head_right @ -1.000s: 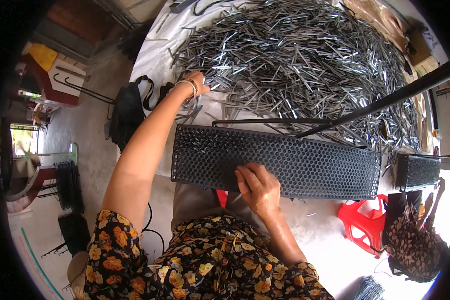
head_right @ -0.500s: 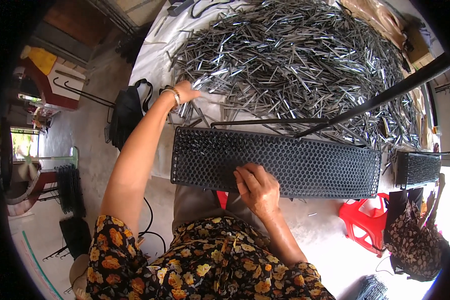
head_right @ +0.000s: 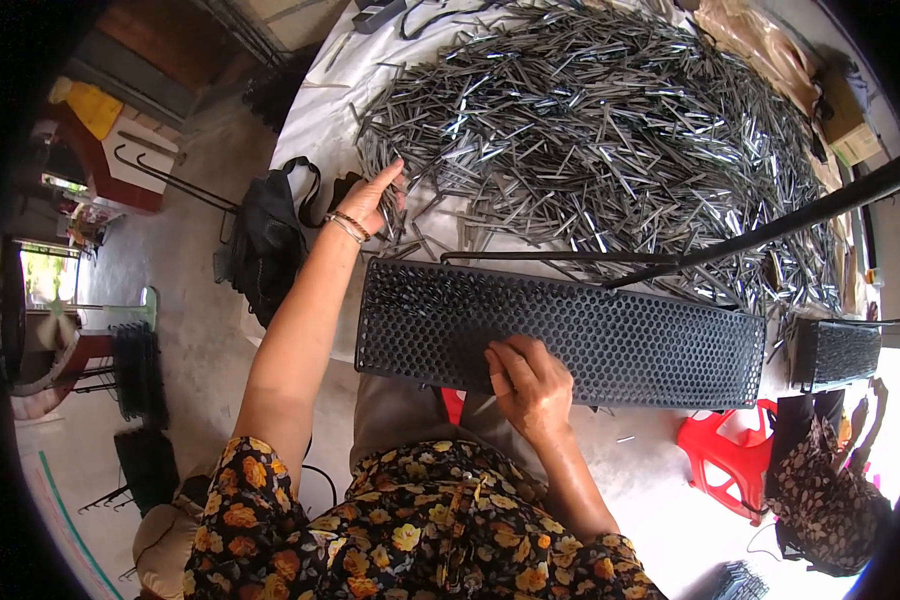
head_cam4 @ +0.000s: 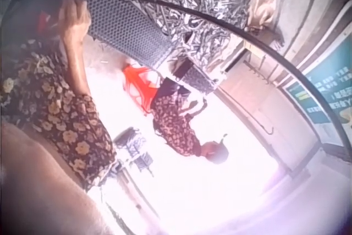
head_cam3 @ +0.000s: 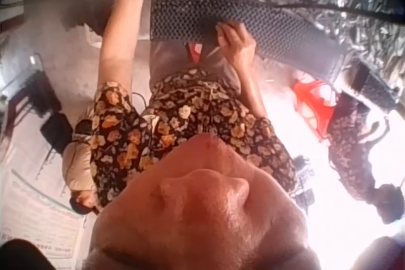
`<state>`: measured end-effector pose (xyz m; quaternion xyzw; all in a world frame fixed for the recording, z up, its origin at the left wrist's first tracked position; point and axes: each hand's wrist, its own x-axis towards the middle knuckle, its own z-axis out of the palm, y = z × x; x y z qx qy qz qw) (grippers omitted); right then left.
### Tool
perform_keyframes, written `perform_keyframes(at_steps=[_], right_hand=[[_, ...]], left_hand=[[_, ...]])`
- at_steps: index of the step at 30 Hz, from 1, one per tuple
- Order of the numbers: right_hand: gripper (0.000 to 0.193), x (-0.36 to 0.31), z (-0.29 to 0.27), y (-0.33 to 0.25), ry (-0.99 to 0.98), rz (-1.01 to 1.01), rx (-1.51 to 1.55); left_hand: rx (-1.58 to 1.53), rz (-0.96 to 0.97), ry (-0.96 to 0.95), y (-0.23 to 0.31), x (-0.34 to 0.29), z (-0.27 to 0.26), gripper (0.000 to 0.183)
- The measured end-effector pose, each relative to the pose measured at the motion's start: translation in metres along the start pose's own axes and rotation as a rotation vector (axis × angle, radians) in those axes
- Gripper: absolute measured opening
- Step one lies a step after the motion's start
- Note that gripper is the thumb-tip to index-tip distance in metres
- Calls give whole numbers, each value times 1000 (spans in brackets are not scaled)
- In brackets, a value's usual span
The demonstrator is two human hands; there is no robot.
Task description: The person assembles metal pieces by hand, inserting them into a perforated panel.
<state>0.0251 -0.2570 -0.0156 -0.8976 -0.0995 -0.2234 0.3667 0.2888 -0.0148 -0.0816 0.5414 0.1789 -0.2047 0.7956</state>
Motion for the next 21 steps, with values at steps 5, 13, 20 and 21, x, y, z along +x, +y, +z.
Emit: perform_keyframes(at_steps=[5,13,20,21], right_hand=[[16,1,0,-1,-3,8,-7],[16,0,2,-2,0,2,-60],[17,1,2,-1,-1,0,-92],[15,1,1,-3,-11,15,-75]], left_hand=[[-70,356,150,-3,4,17,24],[257,845,221,-25,19,14,27],[362,734,174,-21,8,26,21],[363,731,176,-22,8,27,21]])
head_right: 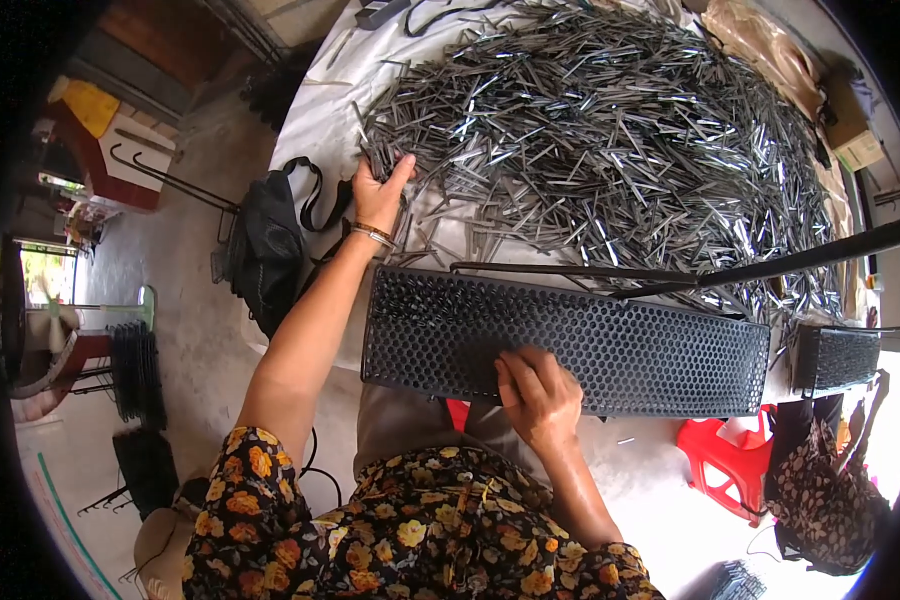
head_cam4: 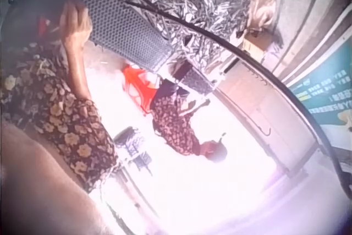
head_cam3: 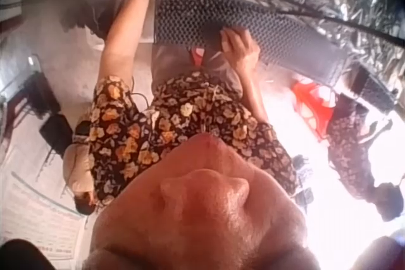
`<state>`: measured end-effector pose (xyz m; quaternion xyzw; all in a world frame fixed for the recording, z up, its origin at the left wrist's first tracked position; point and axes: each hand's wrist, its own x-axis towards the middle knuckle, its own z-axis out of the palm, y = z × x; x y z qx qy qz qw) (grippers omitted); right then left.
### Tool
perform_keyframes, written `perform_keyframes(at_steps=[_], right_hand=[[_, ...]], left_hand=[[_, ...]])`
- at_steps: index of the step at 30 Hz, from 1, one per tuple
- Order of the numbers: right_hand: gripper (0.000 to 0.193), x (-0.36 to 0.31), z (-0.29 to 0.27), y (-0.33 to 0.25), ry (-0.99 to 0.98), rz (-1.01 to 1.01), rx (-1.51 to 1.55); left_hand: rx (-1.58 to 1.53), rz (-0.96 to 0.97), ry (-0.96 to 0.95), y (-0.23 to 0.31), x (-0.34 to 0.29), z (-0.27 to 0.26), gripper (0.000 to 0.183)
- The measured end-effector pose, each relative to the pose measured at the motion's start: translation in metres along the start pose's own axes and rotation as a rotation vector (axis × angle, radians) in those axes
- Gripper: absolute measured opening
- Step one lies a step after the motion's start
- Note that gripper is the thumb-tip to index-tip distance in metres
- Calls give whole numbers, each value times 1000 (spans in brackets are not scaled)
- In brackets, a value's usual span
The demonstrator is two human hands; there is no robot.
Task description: The person assembles metal pieces by hand, inserting them into a perforated panel.
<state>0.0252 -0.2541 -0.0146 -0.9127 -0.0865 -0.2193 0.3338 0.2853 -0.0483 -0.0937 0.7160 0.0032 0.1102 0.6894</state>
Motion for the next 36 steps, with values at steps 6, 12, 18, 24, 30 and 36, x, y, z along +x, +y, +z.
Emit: perform_keyframes(at_steps=[6,12,18,24,30,36], right_hand=[[15,2,-1,-3,-15,9,13],[18,-1,0,4,34,-28,56],[13,-1,-2,-3,9,-13,90],[11,-2,-13,-5,-8,53,256],[27,18,-30,-35,-164,473,710],[35,24,-14,-38,-461,611,1053]], left_hand=[[442,169,-144,-11,4,-8,22],[-168,-112,54,30,30,2,17],[-896,-504,21,84,52,-20,23],[-629,-654,-371,143,-40,-23,23],[-496,-790,-628,173,-176,-31,20],[-479,-774,-764,155,-238,-46,20]])
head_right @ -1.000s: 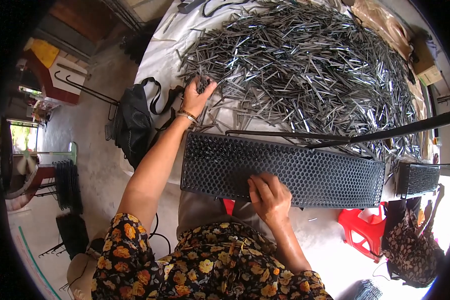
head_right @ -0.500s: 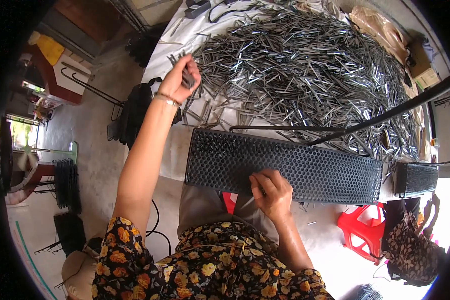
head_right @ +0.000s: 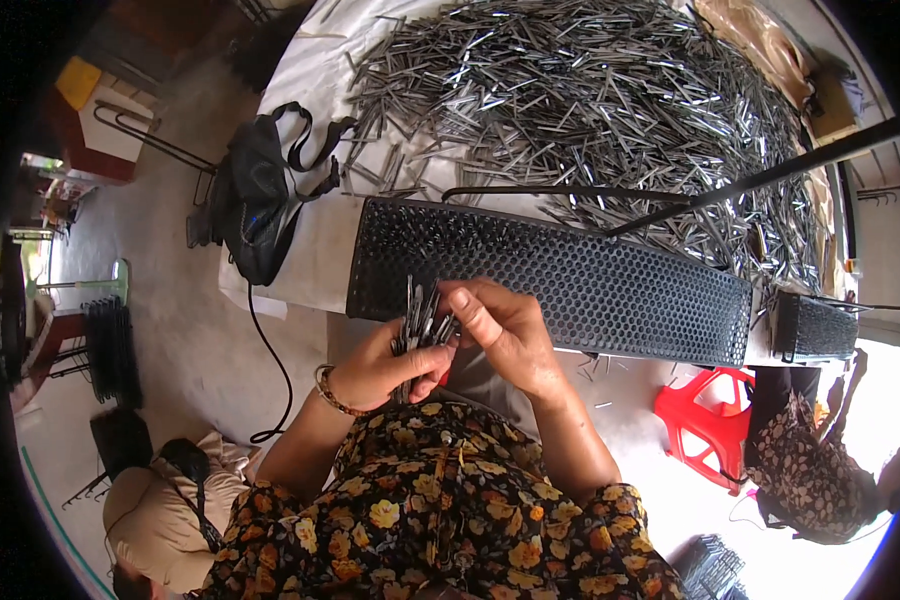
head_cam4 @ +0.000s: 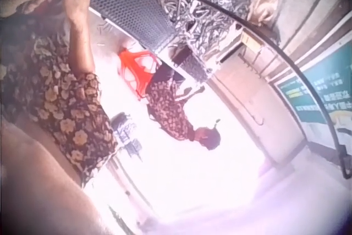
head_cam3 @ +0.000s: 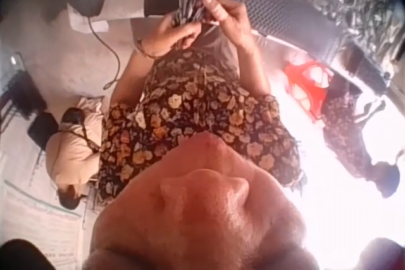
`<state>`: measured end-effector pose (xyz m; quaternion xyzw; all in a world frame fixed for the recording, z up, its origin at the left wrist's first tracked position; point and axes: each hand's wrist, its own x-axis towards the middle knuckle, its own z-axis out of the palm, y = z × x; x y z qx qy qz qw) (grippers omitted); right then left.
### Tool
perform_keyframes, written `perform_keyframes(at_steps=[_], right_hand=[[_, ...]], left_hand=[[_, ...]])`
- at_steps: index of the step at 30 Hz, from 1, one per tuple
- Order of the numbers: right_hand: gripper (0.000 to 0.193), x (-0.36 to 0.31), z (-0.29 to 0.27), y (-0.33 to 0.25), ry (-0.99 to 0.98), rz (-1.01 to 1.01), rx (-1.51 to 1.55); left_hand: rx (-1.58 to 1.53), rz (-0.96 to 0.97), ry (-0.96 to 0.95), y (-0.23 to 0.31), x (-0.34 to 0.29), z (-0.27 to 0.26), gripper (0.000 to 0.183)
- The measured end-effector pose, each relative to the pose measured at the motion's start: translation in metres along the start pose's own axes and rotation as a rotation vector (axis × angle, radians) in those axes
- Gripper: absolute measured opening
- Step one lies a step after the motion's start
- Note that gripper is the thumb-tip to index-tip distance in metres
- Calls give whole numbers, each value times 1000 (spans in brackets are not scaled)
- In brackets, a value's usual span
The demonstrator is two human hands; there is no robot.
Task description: The person assembles metal pieces by hand, inserting them into a perforated panel.
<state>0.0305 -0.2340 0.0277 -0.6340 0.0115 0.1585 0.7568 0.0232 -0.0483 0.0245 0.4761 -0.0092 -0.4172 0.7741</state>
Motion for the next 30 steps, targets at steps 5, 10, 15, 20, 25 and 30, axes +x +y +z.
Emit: perform_keyframes(at_steps=[5,10,15,20,25,30], right_hand=[[26,-3,5,9,-42,119,64],[25,-3,15,12,6,109,-42],[24,-2,18,16,-53,86,-68],[22,-1,18,23,26,6,-230],[19,8,22,4,228,-54,-260],[16,32,16,0,348,-296,-479]], left_hand=[[15,-43,-81,-19,-14,-8,17],[-60,15,-17,-38,-18,-12,14],[-84,26,-51,-39,-23,-18,15],[-91,34,-11,-44,-25,-20,17],[-123,5,106,-43,-23,-19,24],[-157,-14,93,-44,-22,-19,27]])
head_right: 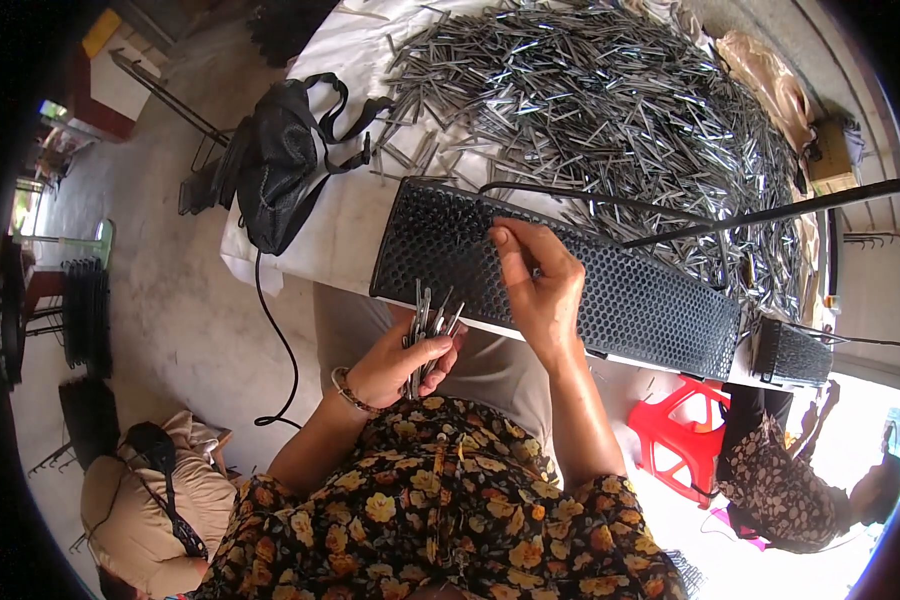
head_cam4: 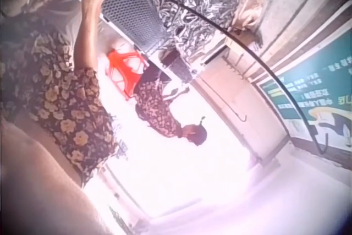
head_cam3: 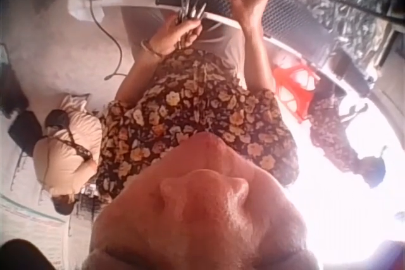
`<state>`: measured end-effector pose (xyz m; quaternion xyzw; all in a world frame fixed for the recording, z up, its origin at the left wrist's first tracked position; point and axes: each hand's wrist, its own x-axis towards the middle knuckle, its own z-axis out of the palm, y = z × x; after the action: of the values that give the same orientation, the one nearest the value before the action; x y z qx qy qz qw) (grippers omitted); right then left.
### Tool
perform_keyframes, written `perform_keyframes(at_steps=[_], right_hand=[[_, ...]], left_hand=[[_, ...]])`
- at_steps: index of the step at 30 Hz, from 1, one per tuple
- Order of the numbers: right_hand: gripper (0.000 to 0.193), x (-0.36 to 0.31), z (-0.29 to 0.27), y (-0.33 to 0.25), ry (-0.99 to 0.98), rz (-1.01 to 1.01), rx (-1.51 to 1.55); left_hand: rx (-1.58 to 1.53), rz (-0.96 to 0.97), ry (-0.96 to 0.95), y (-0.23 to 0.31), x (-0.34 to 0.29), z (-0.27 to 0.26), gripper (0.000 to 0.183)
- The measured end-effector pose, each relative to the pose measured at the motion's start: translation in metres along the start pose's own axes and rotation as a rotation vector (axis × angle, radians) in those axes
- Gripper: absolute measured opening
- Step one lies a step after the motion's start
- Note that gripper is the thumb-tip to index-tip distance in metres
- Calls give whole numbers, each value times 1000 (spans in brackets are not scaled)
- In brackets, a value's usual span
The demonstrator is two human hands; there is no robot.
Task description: The person assembles metal pieces by hand, inserting them into a perforated panel.
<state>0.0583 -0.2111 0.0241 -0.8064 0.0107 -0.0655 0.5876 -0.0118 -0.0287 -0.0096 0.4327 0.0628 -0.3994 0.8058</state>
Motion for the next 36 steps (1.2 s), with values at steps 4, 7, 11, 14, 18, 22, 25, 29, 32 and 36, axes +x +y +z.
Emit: perform_keyframes(at_steps=[4,7,11,14,18,22,25,29,32,36], right_hand=[[15,9,6,6,-25,-254,-229],[15,9,10,8,-33,-302,-272],[16,8,13,13,-77,-376,-382],[17,8,13,10,-123,-378,-557],[21,4,10,3,-88,-366,-425],[25,-12,-2,-4,-497,10,75],[21,-16,-8,3,-499,197,284],[13,-3,-12,-1,-105,64,50],[12,10,-8,5,24,-195,-145],[13,17,-3,14,27,-430,-370]], left_hand=[[-29,-50,51,5,-2,4,24],[-82,-72,54,2,-1,2,25],[-33,-44,39,-1,-2,1,31],[-37,-39,37,0,-3,2,30],[-44,-14,23,1,-3,4,27],[-10,16,-29,4,-3,7,30],[-5,23,-42,3,0,11,29],[31,-22,-33,-3,4,15,28],[12,-11,-35,-12,9,20,24],[99,27,-82,-20,17,17,18]])
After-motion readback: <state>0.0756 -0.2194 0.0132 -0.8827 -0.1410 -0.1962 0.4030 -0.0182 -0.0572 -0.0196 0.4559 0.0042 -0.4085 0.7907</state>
